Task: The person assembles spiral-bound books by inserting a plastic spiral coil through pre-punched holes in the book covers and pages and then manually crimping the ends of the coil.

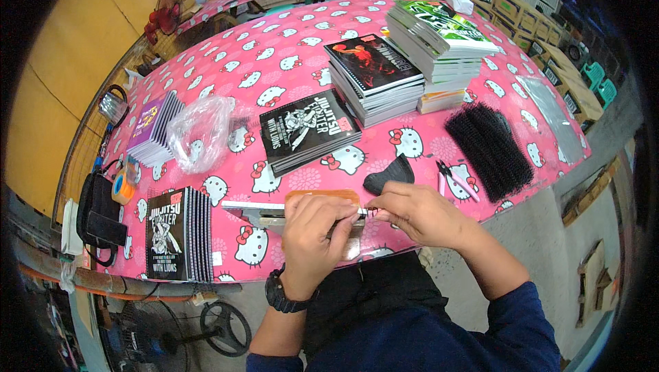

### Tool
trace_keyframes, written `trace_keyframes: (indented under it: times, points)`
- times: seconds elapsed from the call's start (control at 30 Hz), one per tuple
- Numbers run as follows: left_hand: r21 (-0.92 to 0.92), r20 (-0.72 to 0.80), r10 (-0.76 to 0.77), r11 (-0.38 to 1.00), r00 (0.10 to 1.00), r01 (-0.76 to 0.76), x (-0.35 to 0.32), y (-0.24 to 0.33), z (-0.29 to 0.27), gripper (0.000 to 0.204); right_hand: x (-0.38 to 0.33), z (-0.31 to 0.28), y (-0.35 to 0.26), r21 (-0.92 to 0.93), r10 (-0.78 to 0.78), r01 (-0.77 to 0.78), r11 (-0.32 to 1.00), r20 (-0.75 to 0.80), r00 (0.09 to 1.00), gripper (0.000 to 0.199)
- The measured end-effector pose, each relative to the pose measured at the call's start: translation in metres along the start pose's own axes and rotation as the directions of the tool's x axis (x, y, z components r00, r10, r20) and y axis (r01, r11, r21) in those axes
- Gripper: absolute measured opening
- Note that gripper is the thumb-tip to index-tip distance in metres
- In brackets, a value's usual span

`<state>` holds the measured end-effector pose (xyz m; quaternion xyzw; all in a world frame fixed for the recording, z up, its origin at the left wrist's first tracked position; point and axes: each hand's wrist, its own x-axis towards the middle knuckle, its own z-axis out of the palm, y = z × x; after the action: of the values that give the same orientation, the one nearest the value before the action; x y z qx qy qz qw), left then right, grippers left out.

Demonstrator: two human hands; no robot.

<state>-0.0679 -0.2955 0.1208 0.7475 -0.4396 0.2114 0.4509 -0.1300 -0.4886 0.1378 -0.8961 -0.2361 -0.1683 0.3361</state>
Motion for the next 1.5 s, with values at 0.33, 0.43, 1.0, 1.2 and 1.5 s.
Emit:
trace_keyframes:
  times: [0.33, 0.43, 1.0, 1.2, 1.5]
  points:
    - [0.196, 0.206, -0.127, 0.977, 0.970, 0.087, 0.000, 0.009, -0.004, 0.017, 0.006, -0.003, 0.021, 0.437, 0.272, -0.363, 0.823, 0.257, 0.927, 0.043]
    - [0.174, 0.202, -0.094, 0.983, 0.975, 0.059, 0.003, 0.011, 0.002, 0.016, -0.012, -0.001, 0.095, -0.211, 0.322, -0.334, 0.919, -0.090, 0.943, 0.072]
    - [0.336, 0.221, -0.210, 0.933, 0.952, 0.128, -0.002, 0.003, 0.002, 0.018, -0.015, 0.036, 0.094, 0.645, 0.319, -0.403, 0.649, 0.251, 0.914, 0.070]
    - [0.242, 0.168, -0.116, 0.967, 0.979, 0.073, -0.001, -0.001, 0.002, 0.020, -0.002, 0.037, 0.078, 0.880, 0.191, -0.354, 0.315, 0.307, 0.932, 0.086]
    - [0.310, -0.047, -0.136, 0.940, 0.990, 0.144, -0.018, -0.019, -0.022, 0.028, 0.009, 0.018, 0.059, 0.821, 0.073, -0.310, 0.479, 0.315, 0.946, 0.081]
